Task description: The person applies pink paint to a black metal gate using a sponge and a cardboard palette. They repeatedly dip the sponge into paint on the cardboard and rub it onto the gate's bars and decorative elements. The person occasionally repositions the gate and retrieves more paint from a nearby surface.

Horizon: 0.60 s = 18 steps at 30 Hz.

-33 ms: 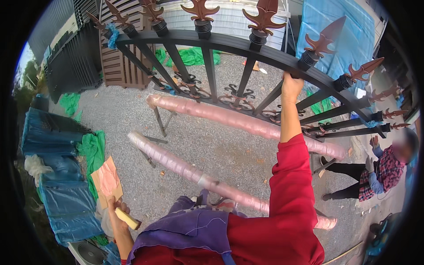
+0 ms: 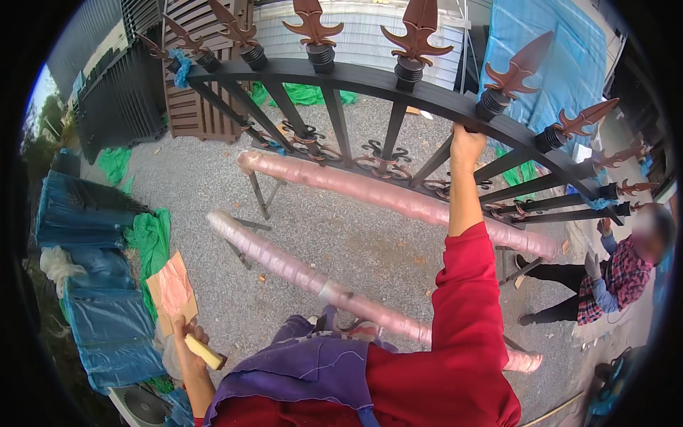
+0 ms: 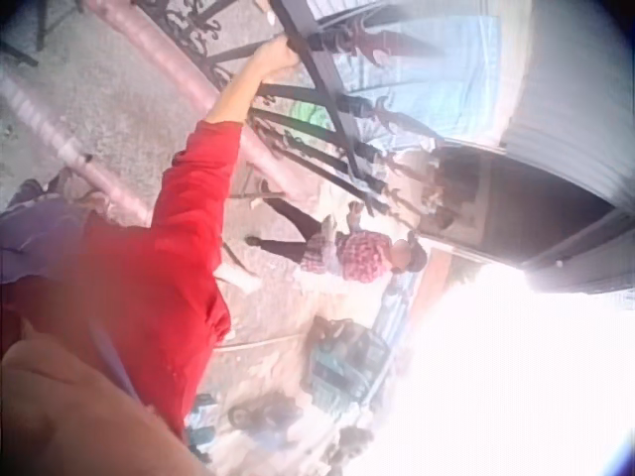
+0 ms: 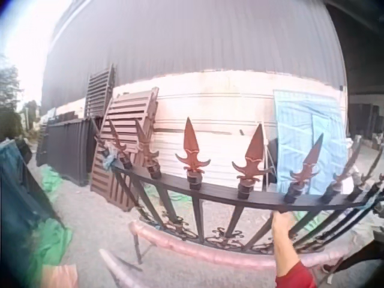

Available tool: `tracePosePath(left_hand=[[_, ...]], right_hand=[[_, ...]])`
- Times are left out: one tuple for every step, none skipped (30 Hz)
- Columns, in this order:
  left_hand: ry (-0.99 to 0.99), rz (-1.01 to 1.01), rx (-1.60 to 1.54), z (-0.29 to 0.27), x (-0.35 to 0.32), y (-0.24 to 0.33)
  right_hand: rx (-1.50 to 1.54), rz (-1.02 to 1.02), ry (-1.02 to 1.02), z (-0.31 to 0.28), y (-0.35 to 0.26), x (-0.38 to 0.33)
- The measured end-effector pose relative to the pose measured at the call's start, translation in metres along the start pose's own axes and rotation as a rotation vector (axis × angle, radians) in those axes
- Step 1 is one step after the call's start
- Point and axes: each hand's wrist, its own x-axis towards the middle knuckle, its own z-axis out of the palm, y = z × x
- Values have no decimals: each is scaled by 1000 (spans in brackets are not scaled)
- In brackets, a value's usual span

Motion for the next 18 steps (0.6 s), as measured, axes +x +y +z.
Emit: tracePosePath(left_hand=[[-26, 9, 2, -1, -3, 2], [-54, 15, 7, -4, -6, 5], [-97, 13, 6, -5, -4, 5], [-80, 25, -2, -6, -2, 5], [-55, 44, -10, -8, -2, 6], [-40, 53, -21, -9, 1, 6], [-42, 59, -45, -9, 4, 8], [-37, 57, -44, -14, 7, 10], [-30, 55, -43, -21, 11, 13], [-24, 54, -41, -26, 16, 17], [-40, 67, -45, -29, 18, 21], [-64, 79, -50, -31, 21, 25], [-87, 91, -54, -33, 24, 29], [-105, 103, -52, -35, 27, 36], [-94, 107, -60, -38, 32, 43], [-84, 111, -66, -40, 37, 50], [-74, 114, -71, -42, 43, 57], [-81, 129, -61, -46, 49, 65]], right_hand=[[-72, -11, -4, 2, 3, -15], [-147, -23, -6, 3, 6, -29], [-186, 12, -27, 2, 13, -34], [-249, -66, -11, 1, 19, -41], [-201, -79, -13, 6, 18, -50], [-162, -100, -12, 6, 15, -56], [-150, -12, -52, 3, 14, -59], [-165, 3, -52, 0, 7, -68], [-180, 19, -53, 0, -1, -80], [-195, 35, -52, 0, -9, -94], [-210, -17, -75, -3, -9, -111], [-360, -167, -86, 0, -8, -121], [-488, -221, -98, -8, -12, -136], [-465, -226, -92, -6, -24, -154], [-444, -230, -86, -6, -34, -171], [-398, -201, -129, -12, -33, -186], [-331, -159, -89, -16, -33, -203], [-264, -118, -48, -18, -35, -220]])
